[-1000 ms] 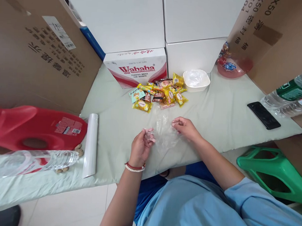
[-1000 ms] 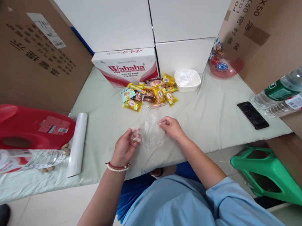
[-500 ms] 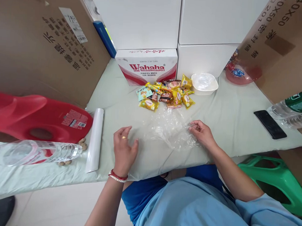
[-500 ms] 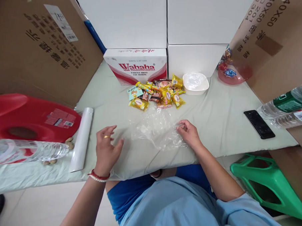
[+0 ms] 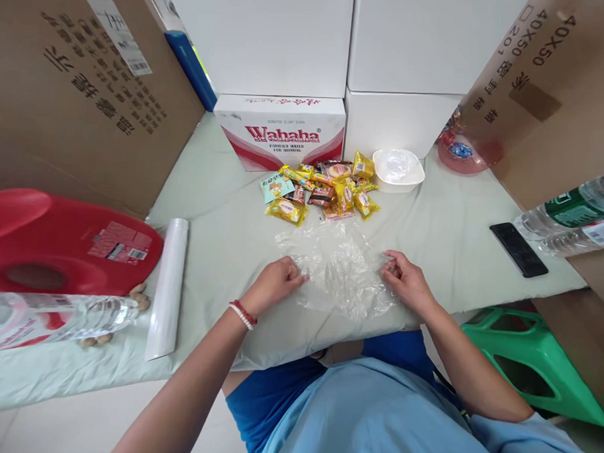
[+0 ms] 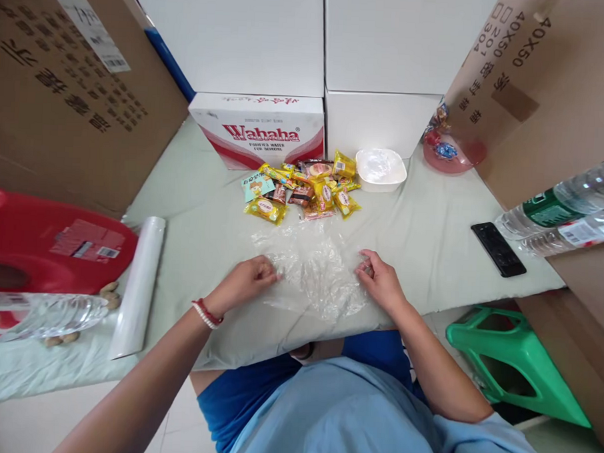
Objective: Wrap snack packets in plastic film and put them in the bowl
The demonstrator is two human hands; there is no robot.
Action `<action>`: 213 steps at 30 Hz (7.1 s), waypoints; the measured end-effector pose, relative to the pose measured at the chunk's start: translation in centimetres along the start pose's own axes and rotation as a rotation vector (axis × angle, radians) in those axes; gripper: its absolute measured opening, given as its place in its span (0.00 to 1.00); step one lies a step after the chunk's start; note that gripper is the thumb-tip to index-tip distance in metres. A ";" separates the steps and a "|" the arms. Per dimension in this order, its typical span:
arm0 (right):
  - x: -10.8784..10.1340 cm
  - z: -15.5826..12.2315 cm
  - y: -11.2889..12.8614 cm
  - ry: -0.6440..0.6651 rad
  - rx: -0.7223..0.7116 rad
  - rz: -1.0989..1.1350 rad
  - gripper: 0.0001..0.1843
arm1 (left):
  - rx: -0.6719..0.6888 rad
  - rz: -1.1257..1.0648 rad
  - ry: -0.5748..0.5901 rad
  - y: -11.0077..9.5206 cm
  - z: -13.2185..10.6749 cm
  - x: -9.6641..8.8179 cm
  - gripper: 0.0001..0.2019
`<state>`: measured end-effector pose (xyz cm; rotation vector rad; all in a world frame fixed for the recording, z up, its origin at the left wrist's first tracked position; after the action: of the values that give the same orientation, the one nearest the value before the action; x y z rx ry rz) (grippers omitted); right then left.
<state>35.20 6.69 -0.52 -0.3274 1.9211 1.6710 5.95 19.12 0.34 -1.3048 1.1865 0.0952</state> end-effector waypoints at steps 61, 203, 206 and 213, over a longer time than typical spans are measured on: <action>10.0 1.7 10.4 0.375 -0.615 -0.284 0.11 | -0.138 0.515 -0.312 2.2 -2.9 0.8 0.32; 10.9 12.9 14.8 0.491 -0.643 -0.596 0.10 | -0.032 0.578 -0.221 -9.5 -0.3 4.7 0.21; 10.3 12.8 13.9 0.485 -0.537 -0.603 0.10 | -0.099 0.545 -0.168 -9.0 -0.2 5.0 0.23; 10.1 13.7 13.2 0.460 -0.339 -0.365 0.16 | -0.227 0.491 -0.119 -8.1 -0.7 4.7 0.23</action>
<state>23.52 24.22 3.88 -1.2096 1.7227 1.7628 12.94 13.27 2.70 -1.1562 1.3995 0.6715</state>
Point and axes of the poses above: each hand's wrist, its own z-axis towards the middle knuckle, its own x-axis out of the palm, y = z × x, the point moved 10 cm from there along z, towards the middle knuckle, and after that the axes turned 1 degree about -z, right-handed, at the moved point
